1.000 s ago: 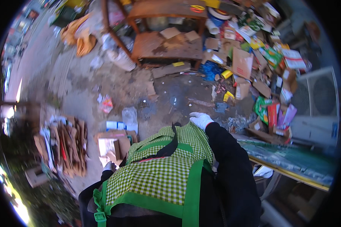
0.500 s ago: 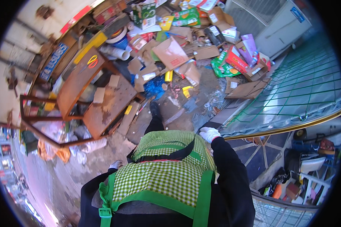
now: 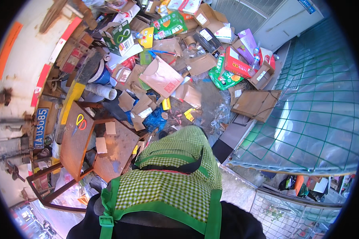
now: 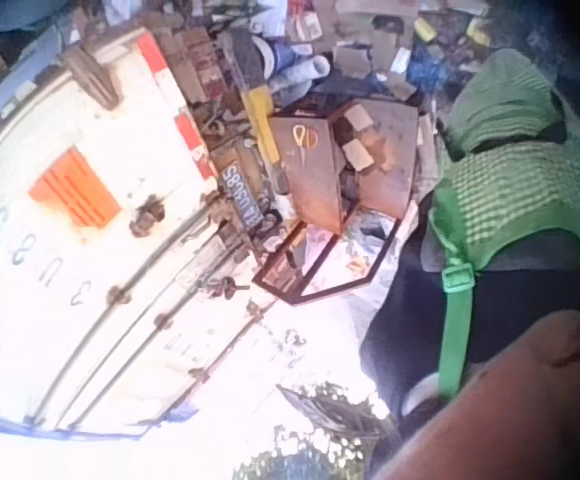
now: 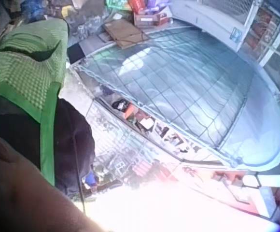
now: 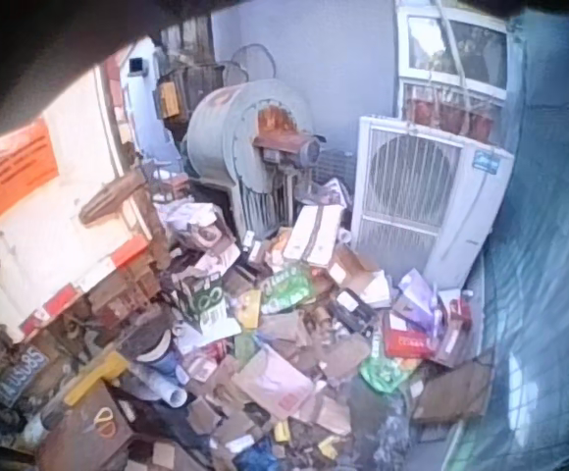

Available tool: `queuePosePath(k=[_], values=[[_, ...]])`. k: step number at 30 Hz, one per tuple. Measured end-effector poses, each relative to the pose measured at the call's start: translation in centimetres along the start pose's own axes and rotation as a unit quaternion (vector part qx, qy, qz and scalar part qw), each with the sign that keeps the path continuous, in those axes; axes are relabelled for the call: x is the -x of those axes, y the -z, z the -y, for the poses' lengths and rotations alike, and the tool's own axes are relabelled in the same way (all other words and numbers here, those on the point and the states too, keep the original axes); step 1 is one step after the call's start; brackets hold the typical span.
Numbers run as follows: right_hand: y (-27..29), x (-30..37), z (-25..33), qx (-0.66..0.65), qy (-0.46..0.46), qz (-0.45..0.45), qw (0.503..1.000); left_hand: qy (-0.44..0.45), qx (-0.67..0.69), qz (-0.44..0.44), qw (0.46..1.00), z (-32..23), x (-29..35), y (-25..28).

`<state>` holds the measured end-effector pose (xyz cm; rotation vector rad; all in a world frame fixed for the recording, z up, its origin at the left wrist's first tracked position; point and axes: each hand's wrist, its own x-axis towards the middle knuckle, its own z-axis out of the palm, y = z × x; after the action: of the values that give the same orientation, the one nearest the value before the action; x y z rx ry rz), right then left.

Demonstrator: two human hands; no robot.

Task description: The person sorts through a pile of mixed recyclables, picking up cardboard boxes and plastic bottles. They use scissors to cut open boxes and flatten them, then stack the flattened cardboard. The person also gathers plastic bottles into a clear bag.

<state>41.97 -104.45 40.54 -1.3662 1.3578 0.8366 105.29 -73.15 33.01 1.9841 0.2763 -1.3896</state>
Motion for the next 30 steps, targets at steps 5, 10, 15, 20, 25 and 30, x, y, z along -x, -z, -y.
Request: queuePosePath(k=[5, 10, 15, 20, 25, 30], values=[[4.2, -2.3, 3.9, -0.085, -0.022, -0.020, 0.996, -0.026, 0.021, -0.021, 0.999, -11.9, -3.5, -3.7], [11.8, -7.6, 4.5, -0.078, -0.039, 0.032, 0.996, 0.023, 0.001, -0.036, 0.999, -18.2, -4.4, -9.3], [27.2, -19.4, 3.5, 0.023, -0.023, 0.153, 0.988, 0.142, -0.053, -0.062, 0.986, -21.4, -1.6, -17.7], [52.0, -41.9, 8.9, 0.414, 0.198, 0.150, 0.876, 0.285, -0.125, -0.063, 0.948, -24.7, 2.7, -25.3], [78.8, -58.1, 25.8, 0.076, 0.107, -0.377, 0.917, 0.403, -0.167, -0.061, 0.898, -28.3, 4.1, -30.1], [90.6, -57.4, 48.1, -0.129, 0.337, -0.410, 0.837, 0.298, -0.063, -0.106, 0.946, -32.0, 2.1, -36.6]])
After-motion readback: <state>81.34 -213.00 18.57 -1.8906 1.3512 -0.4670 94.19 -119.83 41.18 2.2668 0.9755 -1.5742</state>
